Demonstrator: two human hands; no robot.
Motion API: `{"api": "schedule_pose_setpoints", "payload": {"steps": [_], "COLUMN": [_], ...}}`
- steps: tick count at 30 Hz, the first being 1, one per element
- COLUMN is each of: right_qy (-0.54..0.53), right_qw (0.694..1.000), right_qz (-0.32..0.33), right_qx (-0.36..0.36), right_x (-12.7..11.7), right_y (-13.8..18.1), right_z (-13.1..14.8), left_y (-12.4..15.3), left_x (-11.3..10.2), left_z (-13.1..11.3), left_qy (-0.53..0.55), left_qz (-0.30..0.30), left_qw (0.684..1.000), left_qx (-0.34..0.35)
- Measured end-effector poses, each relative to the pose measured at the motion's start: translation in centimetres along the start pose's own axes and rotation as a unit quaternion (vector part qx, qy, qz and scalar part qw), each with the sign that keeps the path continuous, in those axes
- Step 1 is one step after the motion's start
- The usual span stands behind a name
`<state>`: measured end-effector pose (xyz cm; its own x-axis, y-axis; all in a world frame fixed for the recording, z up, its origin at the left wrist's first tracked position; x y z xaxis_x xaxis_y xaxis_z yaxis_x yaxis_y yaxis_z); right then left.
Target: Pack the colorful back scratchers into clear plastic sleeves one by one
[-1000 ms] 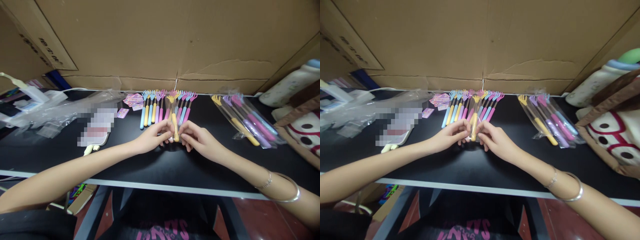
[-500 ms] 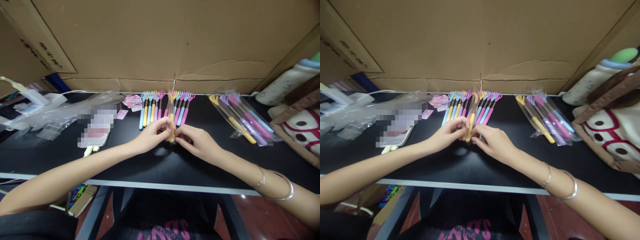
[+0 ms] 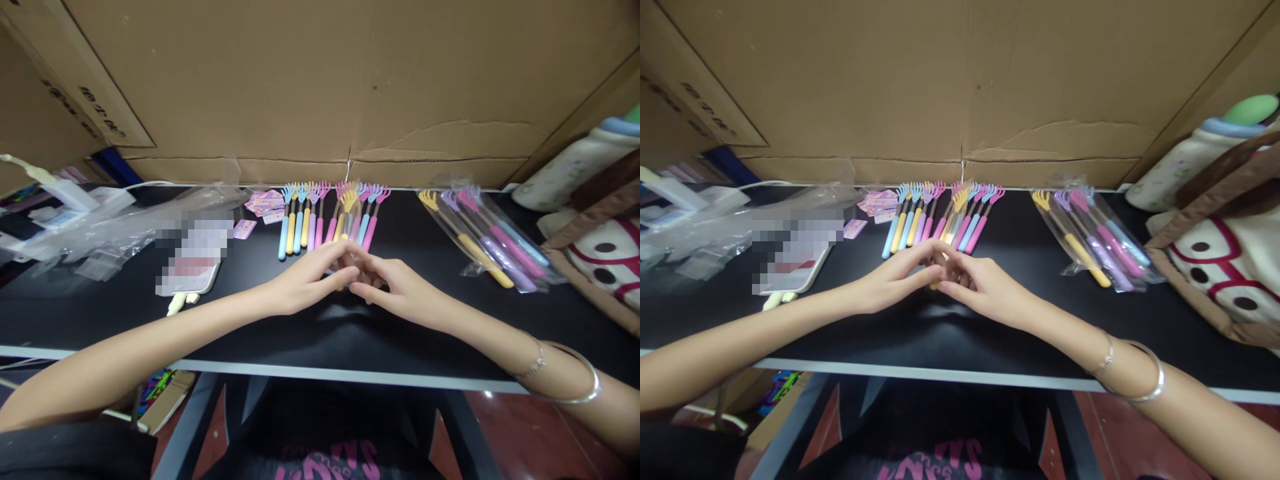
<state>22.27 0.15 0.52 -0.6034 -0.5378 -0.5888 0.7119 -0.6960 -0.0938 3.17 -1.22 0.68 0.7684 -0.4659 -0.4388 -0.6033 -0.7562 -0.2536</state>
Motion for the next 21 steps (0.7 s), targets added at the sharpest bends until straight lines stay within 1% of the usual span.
{"api": "schedule_pose_setpoints", "payload": {"steps": [4, 8, 10, 12, 16, 21], "right_qy": [-0.072, -0.136, -0.151, -0.154, -0.164, -0.194], "right_qw": [0.996, 0.988, 0.985, 0.984, 0.983, 0.979], "right_qz": [0.013, 0.017, 0.023, 0.026, 0.022, 0.018], "right_qx": [0.042, 0.076, 0.081, 0.08, 0.082, 0.067], "right_x": [-0.2, -0.4, -0.5, -0.5, -0.6, -0.4], "right_y": [-0.1, -0.1, -0.1, -0.1, 0.0, -0.1], "right_z": [-0.7, -1.1, -1.2, -1.1, -0.9, -1.1], "left_y": [0.1, 0.2, 0.2, 0.3, 0.4, 0.5], "left_x": [0.1, 0.1, -0.1, -0.3, -0.6, -0.6], "left_z": [0.1, 0.6, 0.7, 0.8, 1.2, 1.7], "left_qy": [-0.082, -0.133, -0.173, -0.228, -0.36, -0.491], "left_qz": [0.001, -0.003, -0.003, -0.006, -0.02, -0.058], "left_qw": [0.995, 0.987, 0.98, 0.97, 0.93, 0.864], "left_qx": [0.051, 0.086, 0.094, 0.086, 0.073, 0.098]}}
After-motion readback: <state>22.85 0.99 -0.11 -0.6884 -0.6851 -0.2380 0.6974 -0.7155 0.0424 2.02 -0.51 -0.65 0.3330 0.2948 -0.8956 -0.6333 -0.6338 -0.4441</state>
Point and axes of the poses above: each hand's wrist, its own y-axis away from the middle knuckle, its own x-axis out of the palm, z = x × y, the point moved 1 cm from there along -y, towards the middle knuckle, and after that the axes turned 1 degree about -x, right-handed, at the moved point
